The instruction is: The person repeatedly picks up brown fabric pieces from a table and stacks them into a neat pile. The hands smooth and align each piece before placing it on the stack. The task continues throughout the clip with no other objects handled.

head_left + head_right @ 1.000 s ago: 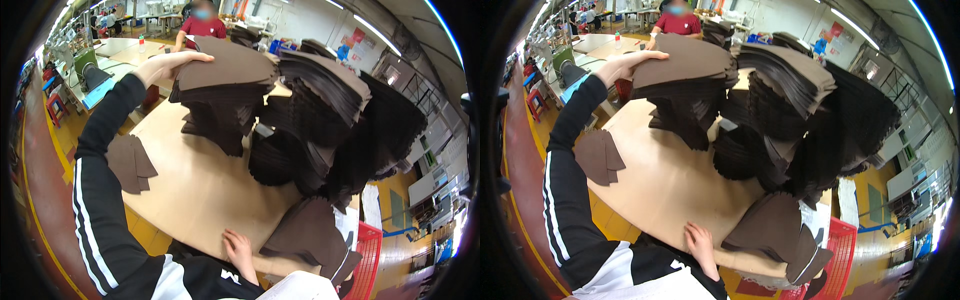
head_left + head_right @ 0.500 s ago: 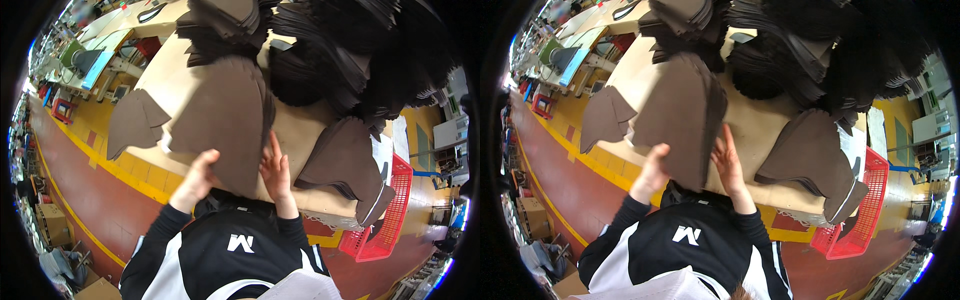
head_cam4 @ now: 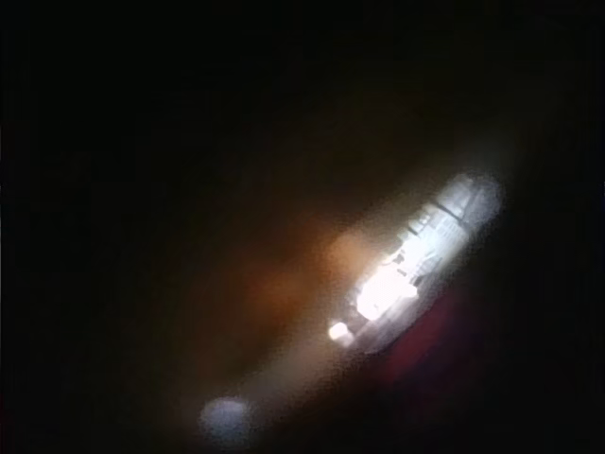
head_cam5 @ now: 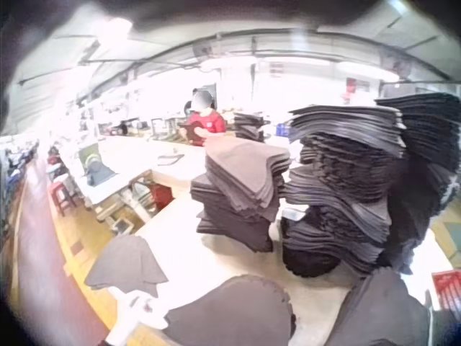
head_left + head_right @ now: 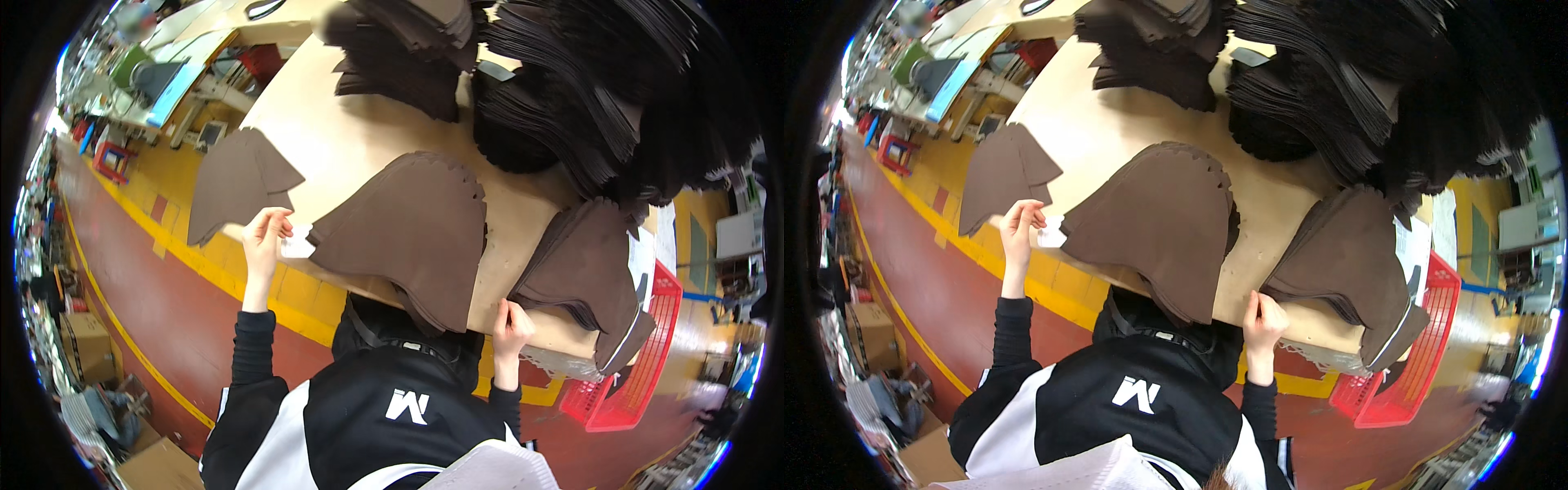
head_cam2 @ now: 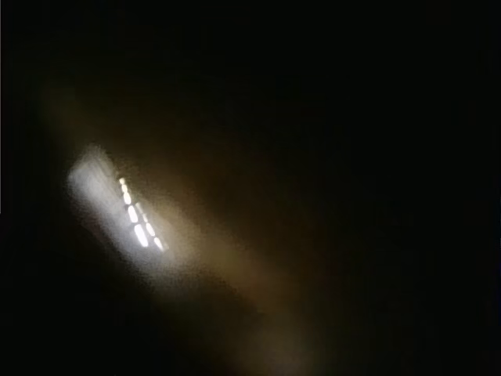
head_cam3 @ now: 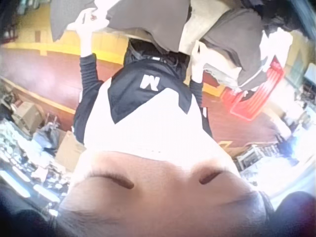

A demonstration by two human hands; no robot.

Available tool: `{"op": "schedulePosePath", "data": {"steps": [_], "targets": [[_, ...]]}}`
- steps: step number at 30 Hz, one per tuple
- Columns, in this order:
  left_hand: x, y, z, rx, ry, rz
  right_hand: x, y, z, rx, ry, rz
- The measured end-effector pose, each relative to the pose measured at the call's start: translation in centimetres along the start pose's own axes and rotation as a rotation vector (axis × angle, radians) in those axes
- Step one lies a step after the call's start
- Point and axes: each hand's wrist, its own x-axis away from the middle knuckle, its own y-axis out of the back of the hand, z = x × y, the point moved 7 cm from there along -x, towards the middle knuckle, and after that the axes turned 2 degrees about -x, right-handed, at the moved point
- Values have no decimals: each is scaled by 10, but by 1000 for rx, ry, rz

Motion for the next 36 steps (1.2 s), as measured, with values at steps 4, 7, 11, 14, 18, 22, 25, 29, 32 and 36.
{"op": "schedulePosePath", "data": {"steps": [4,7,11,14,18,22,25,29,32,36], "targets": [[-25,8,82,-397,-82,95,4,-9,12,90,169,-4],[-23,17,91,55,10,-32,6,-5,11,207,190,-18],[-14,2,62,-189,-116,137,2,-7,10,232,64,-13],[-16,-14,45,-350,-184,303,7,-1,0,223,-38,104],[-19,-10,54,-305,-120,377,1,-7,6,173,-28,153],[-24,-29,42,-306,-60,447,-1,-6,9,149,-33,230],[-28,-39,32,-318,-32,475,-16,-7,9,81,-9,214],[-26,-51,19,-322,-9,484,-9,-8,7,60,12,203],[-30,-56,15,-303,-22,497,0,-8,12,33,64,145],[-22,-54,10,-273,-57,479,2,-5,11,77,83,48]]}}
